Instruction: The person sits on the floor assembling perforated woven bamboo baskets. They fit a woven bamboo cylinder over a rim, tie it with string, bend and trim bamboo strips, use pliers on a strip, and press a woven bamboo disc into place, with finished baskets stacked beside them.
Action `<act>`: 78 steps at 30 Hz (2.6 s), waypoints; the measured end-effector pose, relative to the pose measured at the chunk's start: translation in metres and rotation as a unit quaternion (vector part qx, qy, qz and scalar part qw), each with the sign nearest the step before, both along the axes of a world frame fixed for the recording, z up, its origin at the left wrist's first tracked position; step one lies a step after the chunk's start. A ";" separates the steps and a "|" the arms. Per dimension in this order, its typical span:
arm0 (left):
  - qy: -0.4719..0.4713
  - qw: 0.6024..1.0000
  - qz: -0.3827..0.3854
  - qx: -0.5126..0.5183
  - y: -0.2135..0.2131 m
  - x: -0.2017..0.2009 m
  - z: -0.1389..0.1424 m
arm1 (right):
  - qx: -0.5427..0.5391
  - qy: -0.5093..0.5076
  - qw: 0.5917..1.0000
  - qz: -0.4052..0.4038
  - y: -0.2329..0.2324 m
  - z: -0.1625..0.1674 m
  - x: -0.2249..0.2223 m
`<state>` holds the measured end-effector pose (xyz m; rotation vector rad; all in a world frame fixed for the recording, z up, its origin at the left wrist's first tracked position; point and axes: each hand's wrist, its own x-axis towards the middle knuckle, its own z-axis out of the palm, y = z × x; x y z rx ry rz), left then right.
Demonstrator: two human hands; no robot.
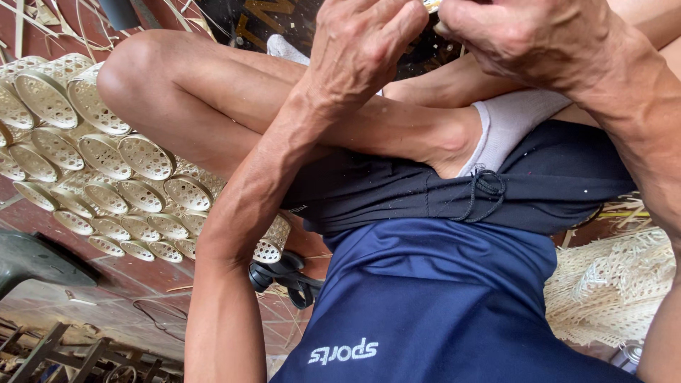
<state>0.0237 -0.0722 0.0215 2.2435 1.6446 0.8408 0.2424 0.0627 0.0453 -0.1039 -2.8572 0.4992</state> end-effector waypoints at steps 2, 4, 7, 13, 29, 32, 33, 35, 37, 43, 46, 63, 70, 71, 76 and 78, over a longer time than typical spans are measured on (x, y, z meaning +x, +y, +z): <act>0.002 1.000 0.000 0.002 0.001 0.000 0.000 | 0.041 0.021 0.999 0.003 0.001 -0.002 0.000; 0.009 1.000 0.004 -0.004 0.002 -0.001 0.000 | 0.061 0.021 0.998 -0.003 0.000 -0.004 0.000; 0.006 1.000 0.000 -0.009 0.001 -0.003 0.001 | 0.074 0.006 0.997 -0.016 -0.002 -0.004 0.000; 0.001 1.000 -0.015 0.020 0.008 -0.004 -0.003 | 0.092 -0.001 0.992 -0.081 -0.012 -0.004 -0.017; 0.016 1.000 -0.016 0.021 0.013 -0.012 -0.001 | -0.191 -0.309 0.932 0.008 0.044 0.005 -0.070; 0.005 1.000 -0.004 0.006 0.012 -0.013 0.003 | -0.146 -0.282 0.947 0.054 0.051 0.007 -0.073; -0.003 1.000 -0.004 -0.004 0.011 -0.013 0.004 | -0.151 -0.263 0.951 0.065 0.053 0.008 -0.074; -0.017 1.000 -0.008 -0.023 0.010 -0.011 0.007 | -0.159 -0.222 0.958 0.084 0.056 0.010 -0.073; -0.015 0.999 -0.003 -0.048 0.009 -0.008 0.010 | -0.151 -0.268 0.949 0.068 0.057 0.013 -0.073; -0.012 0.998 0.010 -0.065 0.008 -0.006 0.010 | -0.148 -0.315 0.936 0.055 0.058 0.017 -0.078; -0.016 0.997 0.012 -0.069 0.008 -0.008 0.009 | -0.136 -0.359 0.921 0.067 0.059 0.013 -0.080; -0.064 0.997 0.013 -0.045 0.007 -0.009 0.001 | -0.481 -0.214 0.834 -0.166 0.079 0.027 -0.062; -0.044 0.999 0.004 -0.024 0.009 -0.008 -0.001 | -0.471 -0.137 0.814 -0.309 0.034 0.012 -0.047; -0.038 0.999 0.005 -0.022 0.009 -0.008 -0.002 | -0.436 -0.129 0.838 -0.302 0.029 0.006 -0.046; -0.027 0.999 0.005 -0.016 0.004 -0.005 -0.009 | -0.277 -0.101 0.920 -0.259 0.023 -0.009 -0.026; -0.023 1.000 0.001 -0.016 0.004 -0.004 -0.011 | -0.305 -0.100 0.906 -0.275 0.022 -0.008 -0.025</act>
